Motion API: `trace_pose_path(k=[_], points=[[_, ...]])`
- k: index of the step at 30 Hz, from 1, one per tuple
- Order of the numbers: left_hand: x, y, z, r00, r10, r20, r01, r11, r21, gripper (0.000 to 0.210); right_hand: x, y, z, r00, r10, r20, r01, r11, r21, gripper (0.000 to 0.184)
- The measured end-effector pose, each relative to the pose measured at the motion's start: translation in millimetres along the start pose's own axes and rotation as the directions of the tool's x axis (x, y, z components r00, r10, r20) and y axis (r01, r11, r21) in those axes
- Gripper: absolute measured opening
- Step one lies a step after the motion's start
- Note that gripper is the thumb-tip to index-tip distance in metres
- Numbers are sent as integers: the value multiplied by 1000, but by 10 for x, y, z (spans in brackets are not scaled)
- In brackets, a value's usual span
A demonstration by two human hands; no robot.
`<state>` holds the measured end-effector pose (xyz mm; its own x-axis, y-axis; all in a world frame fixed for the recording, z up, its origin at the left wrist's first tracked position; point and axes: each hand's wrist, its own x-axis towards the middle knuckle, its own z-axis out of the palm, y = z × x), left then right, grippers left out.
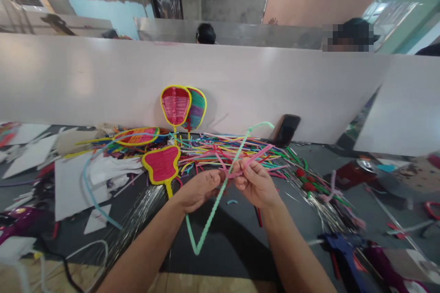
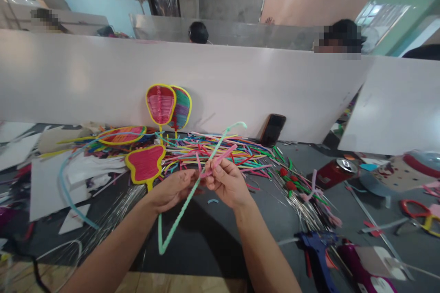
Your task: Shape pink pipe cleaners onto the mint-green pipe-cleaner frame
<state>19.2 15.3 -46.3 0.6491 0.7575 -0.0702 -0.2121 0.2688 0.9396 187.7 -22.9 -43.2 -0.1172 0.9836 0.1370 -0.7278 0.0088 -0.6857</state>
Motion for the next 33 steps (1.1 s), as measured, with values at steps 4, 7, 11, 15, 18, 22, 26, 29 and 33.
trace_pose_path(k=[4, 7, 11, 15, 18, 22, 26, 29, 33], points=[[-8, 7, 114, 994, -64, -92, 34, 956, -290, 23, 14, 21, 4, 1000, 0, -12, -1, 996, -92, 10], [-29, 49, 157, 990, -30, -141, -16, 948, -319, 23, 36, 49, -3, 999, 3, -54, -11, 987, -160, 12], [-43, 51, 209, 988, -7, -156, -30, 972, -231, 21, 53, 101, -35, 997, 15, -76, -37, 957, -289, 14], [-25, 14, 231, 973, -56, -224, 17, 985, -171, 24, 52, 124, -61, 995, 13, -100, -48, 934, -355, 17], [-18, 9, 229, 958, -62, -281, 19, 988, -154, 25, 55, 131, -69, 995, -6, -97, -30, 930, -366, 18], [-11, 5, 231, 947, -11, -320, -17, 996, -84, 24, 66, 143, -61, 995, -29, -99, -9, 933, -361, 16], [0, -40, 225, 943, 39, -331, -38, 999, 9, 22, 71, 149, -36, 993, -77, -87, 37, 919, -391, 17], [6, -74, 218, 928, 80, -365, -52, 995, 87, 18, 65, 157, -6, 989, -135, -64, 86, 865, -494, 18], [0, -74, 232, 901, 141, -411, -70, 980, 184, 13, 56, 187, 28, 982, -181, -51, 119, 808, -578, 17]])
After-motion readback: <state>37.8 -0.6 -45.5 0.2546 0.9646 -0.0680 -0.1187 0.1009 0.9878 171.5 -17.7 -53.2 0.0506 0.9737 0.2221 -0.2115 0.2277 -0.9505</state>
